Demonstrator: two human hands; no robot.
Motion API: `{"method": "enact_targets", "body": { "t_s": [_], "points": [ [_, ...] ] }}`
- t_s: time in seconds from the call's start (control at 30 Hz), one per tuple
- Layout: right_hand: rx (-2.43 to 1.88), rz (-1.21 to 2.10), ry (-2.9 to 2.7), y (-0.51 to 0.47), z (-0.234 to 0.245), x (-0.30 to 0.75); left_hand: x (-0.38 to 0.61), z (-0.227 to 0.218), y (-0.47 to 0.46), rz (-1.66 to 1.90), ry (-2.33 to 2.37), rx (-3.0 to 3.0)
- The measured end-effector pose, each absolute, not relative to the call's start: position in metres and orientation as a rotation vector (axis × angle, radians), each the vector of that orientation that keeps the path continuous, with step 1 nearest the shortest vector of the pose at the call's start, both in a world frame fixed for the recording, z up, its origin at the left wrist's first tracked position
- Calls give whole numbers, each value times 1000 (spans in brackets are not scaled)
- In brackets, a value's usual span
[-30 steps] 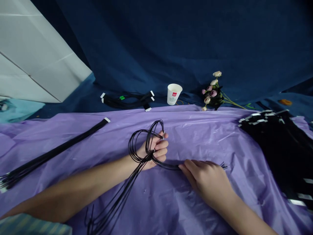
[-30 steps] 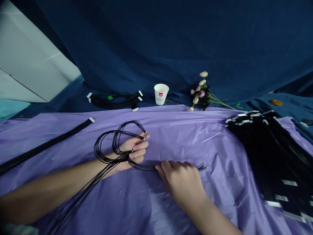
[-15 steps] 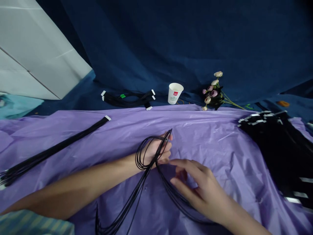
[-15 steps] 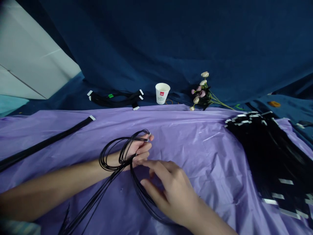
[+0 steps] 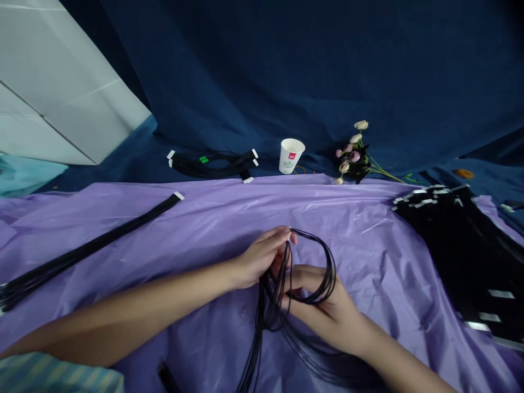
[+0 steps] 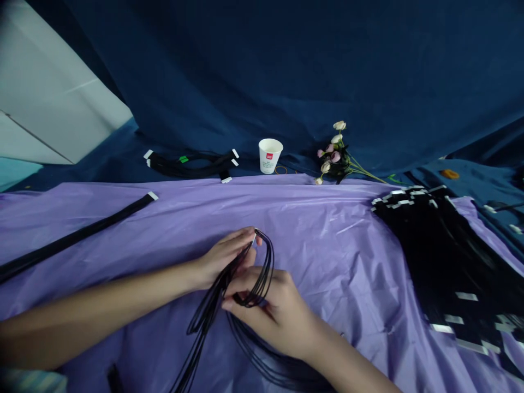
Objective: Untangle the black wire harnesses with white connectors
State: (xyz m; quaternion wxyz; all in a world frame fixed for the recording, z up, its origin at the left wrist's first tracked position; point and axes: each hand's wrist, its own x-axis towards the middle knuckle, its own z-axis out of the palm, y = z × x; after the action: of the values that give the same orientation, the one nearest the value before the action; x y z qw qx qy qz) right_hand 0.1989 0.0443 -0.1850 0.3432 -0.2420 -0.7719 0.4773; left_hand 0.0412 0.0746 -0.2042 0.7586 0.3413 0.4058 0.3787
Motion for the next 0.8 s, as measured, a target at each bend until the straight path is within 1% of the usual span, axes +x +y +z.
{"method": "enact_targets", "body": {
  "t_s": [0.13,0.27,0.37,0.53,0.63,0.7,0.8],
  "points": [
    [-825,1212,-1845,47,-192,207,35,-203,76,718,813,766],
    [-1113,1405,-1555,54,-201,206,32,-203,78,650,706,789],
    [-1218,1502,-1445,59,-204,203,33,-204,79,633,651,792],
    [-1270,1661,-1433,53,-204,202,35,-208,81,625,675,734],
    [-1228,1801,-1532,44,-201,201,34,-210,81,639,700,713],
    [-1154,1807,-1642,39,-198,200,34,-210,80,647,715,704],
    [-1073,1716,-1724,36,-197,198,34,-209,79,643,723,688]
  ]
}}
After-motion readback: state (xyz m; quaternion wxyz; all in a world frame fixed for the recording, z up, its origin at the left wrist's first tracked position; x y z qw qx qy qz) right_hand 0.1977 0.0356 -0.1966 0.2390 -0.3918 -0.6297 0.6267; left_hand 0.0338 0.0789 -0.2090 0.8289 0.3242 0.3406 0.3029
